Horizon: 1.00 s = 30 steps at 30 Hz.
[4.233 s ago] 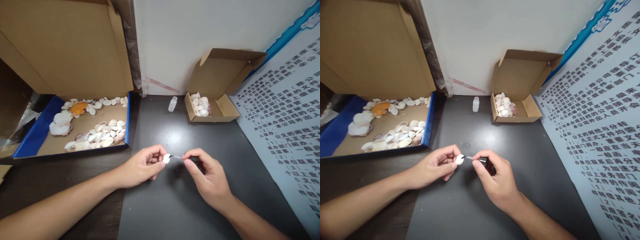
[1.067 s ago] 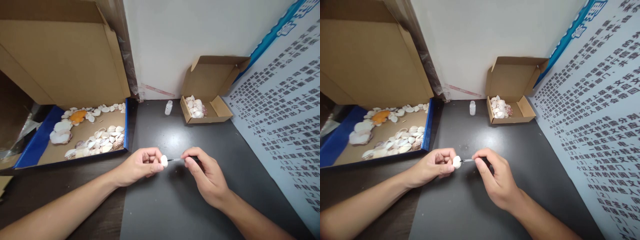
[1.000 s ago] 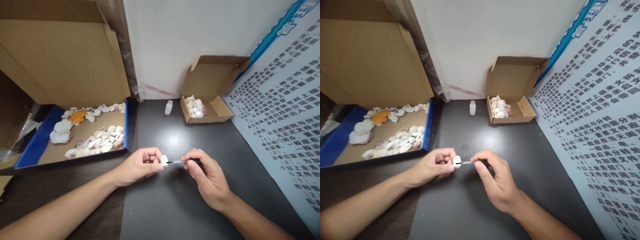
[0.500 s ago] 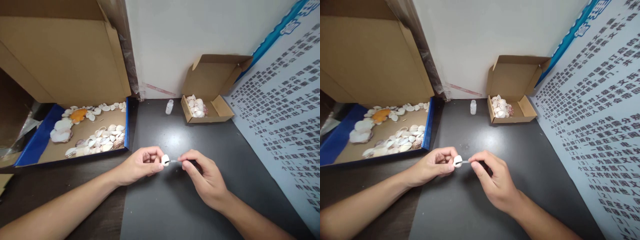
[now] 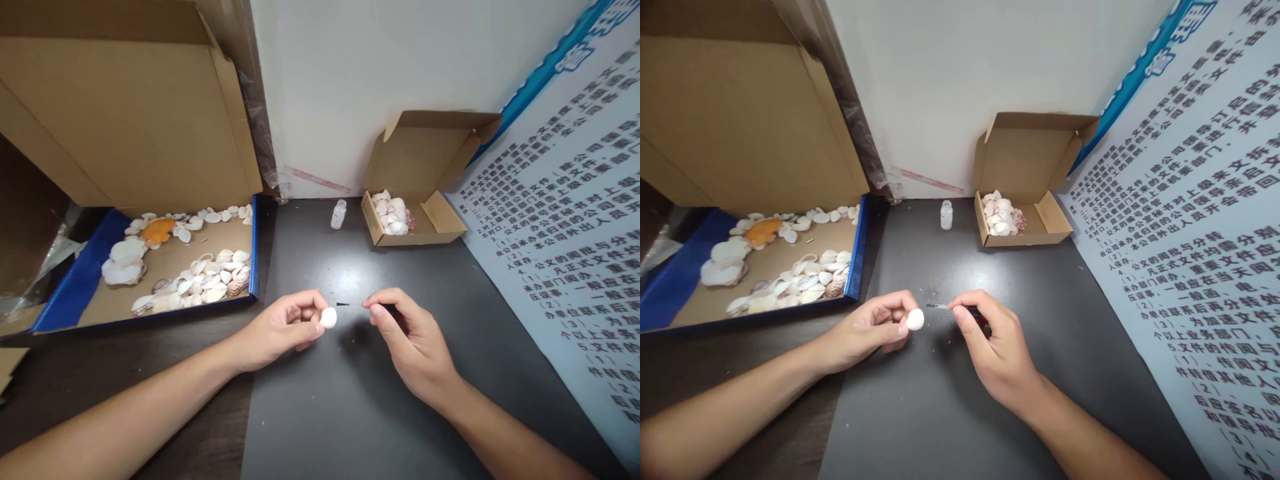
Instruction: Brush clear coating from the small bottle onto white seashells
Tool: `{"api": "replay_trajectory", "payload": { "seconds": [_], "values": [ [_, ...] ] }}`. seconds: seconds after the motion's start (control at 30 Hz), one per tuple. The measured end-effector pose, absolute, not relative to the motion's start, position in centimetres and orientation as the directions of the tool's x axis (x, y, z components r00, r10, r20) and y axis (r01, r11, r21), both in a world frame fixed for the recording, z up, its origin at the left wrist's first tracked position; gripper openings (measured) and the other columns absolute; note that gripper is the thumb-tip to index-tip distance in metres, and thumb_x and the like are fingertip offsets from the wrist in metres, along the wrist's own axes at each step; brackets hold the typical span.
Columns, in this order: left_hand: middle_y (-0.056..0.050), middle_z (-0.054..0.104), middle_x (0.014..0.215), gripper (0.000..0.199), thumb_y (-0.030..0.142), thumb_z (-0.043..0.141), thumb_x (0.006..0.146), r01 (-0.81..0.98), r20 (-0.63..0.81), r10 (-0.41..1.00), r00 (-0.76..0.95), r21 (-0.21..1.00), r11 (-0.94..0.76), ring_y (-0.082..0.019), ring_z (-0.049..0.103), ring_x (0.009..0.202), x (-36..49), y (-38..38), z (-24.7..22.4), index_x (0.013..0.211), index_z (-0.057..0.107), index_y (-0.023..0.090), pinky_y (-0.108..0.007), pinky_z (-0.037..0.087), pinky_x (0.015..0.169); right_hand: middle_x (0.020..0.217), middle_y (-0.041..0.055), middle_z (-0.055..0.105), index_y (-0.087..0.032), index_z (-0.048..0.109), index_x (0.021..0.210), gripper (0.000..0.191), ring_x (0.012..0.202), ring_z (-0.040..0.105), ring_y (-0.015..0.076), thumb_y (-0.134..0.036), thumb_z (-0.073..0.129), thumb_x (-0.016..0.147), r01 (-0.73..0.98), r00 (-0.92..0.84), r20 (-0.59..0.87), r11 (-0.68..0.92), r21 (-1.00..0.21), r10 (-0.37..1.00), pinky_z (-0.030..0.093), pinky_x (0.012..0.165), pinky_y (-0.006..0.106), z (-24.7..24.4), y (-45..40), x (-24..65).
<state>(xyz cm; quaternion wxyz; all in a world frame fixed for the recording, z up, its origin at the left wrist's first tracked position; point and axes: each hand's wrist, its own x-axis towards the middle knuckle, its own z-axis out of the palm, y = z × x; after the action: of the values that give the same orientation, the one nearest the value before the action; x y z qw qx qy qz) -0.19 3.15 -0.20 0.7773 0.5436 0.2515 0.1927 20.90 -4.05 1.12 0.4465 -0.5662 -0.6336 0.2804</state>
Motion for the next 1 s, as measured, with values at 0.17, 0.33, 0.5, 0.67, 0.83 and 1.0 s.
{"api": "replay_trajectory", "payload": {
  "seconds": [0.17, 0.33, 0.5, 0.67, 0.83, 1.0],
  "values": [
    [0.007, 0.041, 0.061, 0.024, 0.038, 0.062, 0.088, -0.003, -0.188, 0.569, 0.800, 0.948, 0.318, -0.007, 0.033, 0.055, -0.15, 3.16, -0.10, 0.085, 0.052, 0.017, -0.022, 0.026, 0.053, 0.076, -0.0041, 0.063, -0.024, 0.062, 0.094, 0.010, 0.064, 0.056, 0.0096, -0.021, 0.053, 0.096, 0.426, -0.079, 0.291, 0.296, -0.855, 0.953, 0.044, 0.059, 0.019, 1.08, -4.19, 20.92],
    [0.007, 0.040, 0.061, 0.023, 0.037, 0.062, 0.089, -0.006, -0.182, 0.567, 0.803, 0.950, 0.313, -0.007, 0.033, 0.055, -0.21, 3.12, -0.05, 0.086, 0.052, 0.017, -0.022, 0.025, 0.053, 0.076, -0.0041, 0.063, -0.023, 0.063, 0.092, 0.011, 0.063, 0.055, 0.0089, -0.019, 0.053, 0.096, 0.502, 0.006, 0.274, 0.234, -0.832, 0.962, 0.043, 0.058, 0.018, 1.33, -3.97, 21.10],
    [0.007, 0.041, 0.062, 0.024, 0.039, 0.062, 0.088, 0.012, -0.194, 0.570, 0.798, 0.952, 0.307, -0.007, 0.034, 0.056, -0.19, 3.10, 0.02, 0.086, 0.052, 0.017, -0.022, 0.025, 0.053, 0.076, -0.0044, 0.062, -0.025, 0.061, 0.093, 0.011, 0.064, 0.055, 0.0097, -0.020, 0.052, 0.096, 0.448, -0.070, 0.312, 0.309, -0.839, 0.947, 0.043, 0.060, 0.020, 1.19, -4.20, 21.17],
    [0.007, 0.040, 0.061, 0.024, 0.038, 0.062, 0.089, 0.005, -0.191, 0.569, 0.800, 0.950, 0.313, -0.007, 0.033, 0.056, -0.20, 3.06, -0.07, 0.086, 0.051, 0.017, -0.022, 0.025, 0.054, 0.081, -0.0027, 0.064, -0.024, 0.062, 0.094, 0.011, 0.068, 0.058, 0.0110, -0.020, 0.053, 0.096, 0.491, -0.046, 0.272, 0.259, -0.832, 0.961, 0.044, 0.061, 0.021, 1.10, -3.98, 21.15],
    [0.007, 0.040, 0.061, 0.024, 0.038, 0.062, 0.089, 0.003, -0.193, 0.572, 0.797, 0.949, 0.317, -0.007, 0.033, 0.055, -0.22, 3.06, -0.17, 0.086, 0.051, 0.017, -0.022, 0.025, 0.053, 0.076, -0.0033, 0.062, -0.024, 0.062, 0.092, 0.011, 0.065, 0.056, 0.0108, -0.020, 0.053, 0.096, 0.448, -0.060, 0.307, 0.300, -0.842, 0.950, 0.043, 0.060, 0.021, 1.24, -4.05, 21.18],
    [0.007, 0.040, 0.059, 0.028, 0.041, 0.065, 0.086, 0.018, -0.218, 0.573, 0.790, 0.943, 0.333, -0.007, 0.032, 0.054, -0.09, 3.15, -0.04, 0.085, 0.052, 0.016, -0.022, 0.024, 0.051, 0.075, -0.0014, 0.063, -0.022, 0.062, 0.089, 0.011, 0.065, 0.058, 0.0125, -0.021, 0.053, 0.095, 0.471, -0.124, 0.273, 0.298, -0.830, 0.954, 0.044, 0.060, 0.023, 1.37, -4.11, 20.99]
  ]
}}
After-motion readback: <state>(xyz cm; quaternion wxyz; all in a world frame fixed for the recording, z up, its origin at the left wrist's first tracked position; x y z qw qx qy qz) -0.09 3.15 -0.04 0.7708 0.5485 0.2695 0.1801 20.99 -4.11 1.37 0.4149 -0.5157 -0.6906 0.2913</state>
